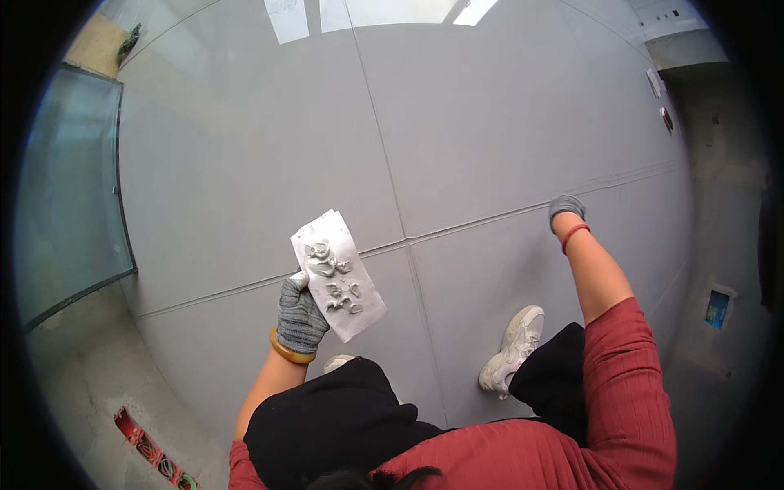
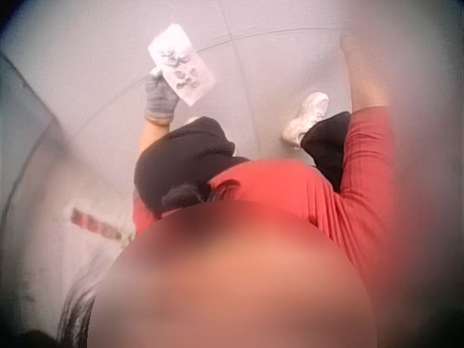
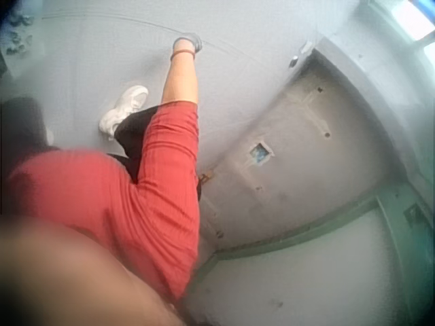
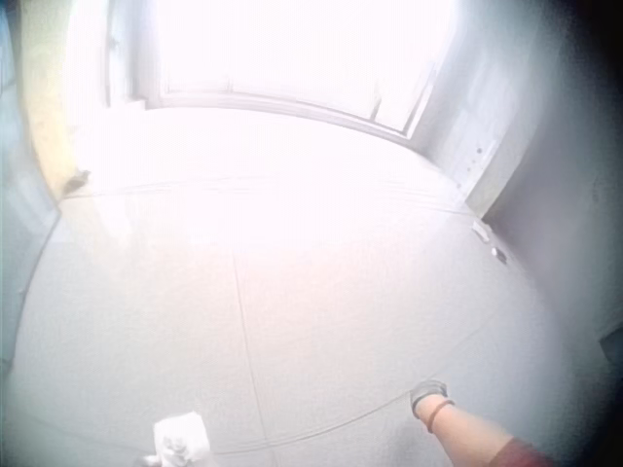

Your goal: The person kneels on a tiled floor and uses a small metal tool to press grout into the joints between large floor tiles. They repeatedly scoop grout from a flat board and smooth the filled seams, working along multiple intersecting lines.

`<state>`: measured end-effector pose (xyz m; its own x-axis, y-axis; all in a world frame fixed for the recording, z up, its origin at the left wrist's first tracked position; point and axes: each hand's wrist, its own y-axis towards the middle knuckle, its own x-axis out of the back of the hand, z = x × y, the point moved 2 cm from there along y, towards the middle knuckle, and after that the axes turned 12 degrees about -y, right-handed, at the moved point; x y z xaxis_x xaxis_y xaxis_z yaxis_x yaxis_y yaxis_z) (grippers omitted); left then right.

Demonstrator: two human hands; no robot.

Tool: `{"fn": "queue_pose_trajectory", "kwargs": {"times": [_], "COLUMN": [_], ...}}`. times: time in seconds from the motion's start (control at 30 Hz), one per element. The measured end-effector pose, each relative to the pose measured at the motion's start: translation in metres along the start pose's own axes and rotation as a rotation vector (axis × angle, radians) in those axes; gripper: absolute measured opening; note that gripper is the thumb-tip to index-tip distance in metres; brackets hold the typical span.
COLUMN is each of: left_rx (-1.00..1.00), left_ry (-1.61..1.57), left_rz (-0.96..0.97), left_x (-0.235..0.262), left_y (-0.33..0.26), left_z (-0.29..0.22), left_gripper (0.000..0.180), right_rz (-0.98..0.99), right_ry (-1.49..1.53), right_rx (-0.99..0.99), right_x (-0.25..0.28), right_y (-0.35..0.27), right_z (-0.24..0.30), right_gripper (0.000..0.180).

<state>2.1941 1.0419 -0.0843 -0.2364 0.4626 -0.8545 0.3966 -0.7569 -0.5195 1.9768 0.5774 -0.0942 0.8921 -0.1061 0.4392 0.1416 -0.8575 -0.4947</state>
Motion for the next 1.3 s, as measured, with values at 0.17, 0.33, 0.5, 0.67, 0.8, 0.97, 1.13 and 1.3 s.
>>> {"fn": "queue_pose_trajectory", "kwargs": {"times": [0.17, 0.33, 0.5, 0.67, 0.8, 0.97, 1.13, 1.3], "left_rx": [0.123, 0.199, 0.270, 0.350, 0.366, 0.341, 0.237, 0.198], "left_ry": [0.077, 0.199, 0.161, -0.048, -0.135, -0.175, -0.186, -0.321], "left_rz": [0.045, 0.138, 0.104, 0.160, 0.117, 0.061, -0.001, 0.044], "left_x": [-0.009, -0.024, -0.031, -0.030, -0.028, -0.023, -0.014, -0.025], "left_y": [0.006, 0.010, 0.009, 0.007, 0.010, 0.011, 0.012, 0.009], "left_z": [-0.005, -0.014, -0.015, -0.011, -0.011, -0.012, -0.004, -0.006], "left_gripper": [0.067, 0.068, 0.070, 0.067, 0.066, 0.065, 0.059, 0.051], "right_rz": [0.024, -0.139, 0.104, 0.156, 0.296, -0.369, -1.036, -1.292], "right_ry": [0.046, 0.705, 0.945, 0.877, 0.831, 0.304, 0.511, 0.378], "right_rx": [0.117, 0.797, 1.089, 1.110, 1.045, 0.906, 0.895, 0.974], "right_x": [0.023, 0.116, 0.173, 0.177, 0.176, 0.180, 0.151, 0.125], "right_y": [-0.007, -0.151, -0.230, -0.241, -0.233, -0.227, -0.252, -0.254], "right_z": [-0.039, 0.024, 0.084, 0.112, 0.119, 0.118, 0.100, 0.109], "right_gripper": [0.034, 0.038, 0.040, 0.044, 0.043, 0.022, 0.018, 0.009]}}
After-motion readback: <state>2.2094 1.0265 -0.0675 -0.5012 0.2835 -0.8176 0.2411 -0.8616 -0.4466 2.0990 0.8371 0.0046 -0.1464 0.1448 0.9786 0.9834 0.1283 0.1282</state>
